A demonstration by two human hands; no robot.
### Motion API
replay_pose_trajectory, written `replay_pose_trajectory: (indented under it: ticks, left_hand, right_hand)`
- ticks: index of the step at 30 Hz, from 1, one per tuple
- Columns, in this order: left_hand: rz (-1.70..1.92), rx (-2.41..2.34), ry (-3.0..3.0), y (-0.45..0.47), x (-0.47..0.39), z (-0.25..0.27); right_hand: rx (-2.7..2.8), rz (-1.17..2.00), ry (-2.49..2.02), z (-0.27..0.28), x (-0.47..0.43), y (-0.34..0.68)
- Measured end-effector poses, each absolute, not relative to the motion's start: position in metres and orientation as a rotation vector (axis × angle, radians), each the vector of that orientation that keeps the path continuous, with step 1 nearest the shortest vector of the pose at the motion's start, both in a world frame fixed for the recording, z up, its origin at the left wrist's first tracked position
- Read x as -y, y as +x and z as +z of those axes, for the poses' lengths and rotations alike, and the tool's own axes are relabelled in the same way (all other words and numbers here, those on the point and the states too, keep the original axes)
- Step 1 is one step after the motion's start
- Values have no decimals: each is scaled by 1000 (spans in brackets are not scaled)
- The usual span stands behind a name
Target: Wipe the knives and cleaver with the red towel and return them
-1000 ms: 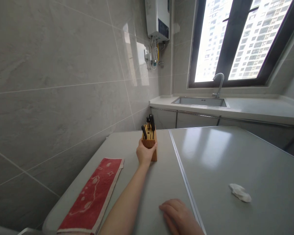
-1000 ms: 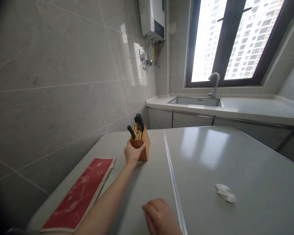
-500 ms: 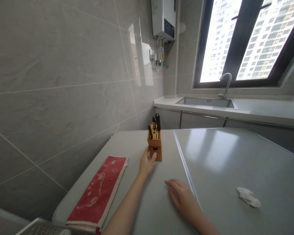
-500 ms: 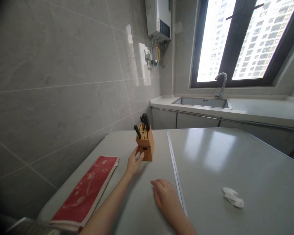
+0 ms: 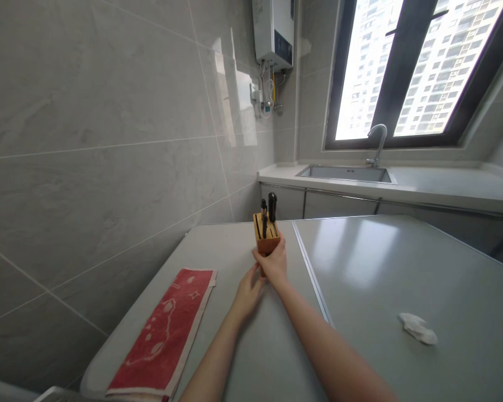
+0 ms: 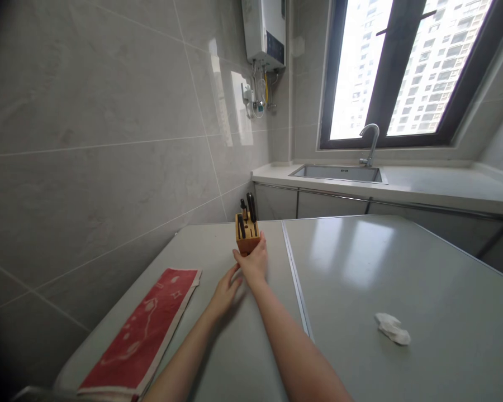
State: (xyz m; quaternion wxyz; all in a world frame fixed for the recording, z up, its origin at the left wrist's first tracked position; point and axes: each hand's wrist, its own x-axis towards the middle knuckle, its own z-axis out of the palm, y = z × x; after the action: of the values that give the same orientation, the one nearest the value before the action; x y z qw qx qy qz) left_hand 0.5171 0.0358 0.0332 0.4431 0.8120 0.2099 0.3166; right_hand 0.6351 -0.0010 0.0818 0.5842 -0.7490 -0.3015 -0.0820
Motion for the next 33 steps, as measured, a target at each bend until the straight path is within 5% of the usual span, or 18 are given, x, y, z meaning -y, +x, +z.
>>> replay_pose_trajectory:
  ticks: [14, 33]
  left_hand:
    - [548, -1350, 2856, 331, -101, 17]
    - [280, -1510, 2911, 329, -82, -17]
  right_hand:
    - [632, -304, -1922, 101, 47, 693]
    - [448, -352, -2108, 91, 105, 813]
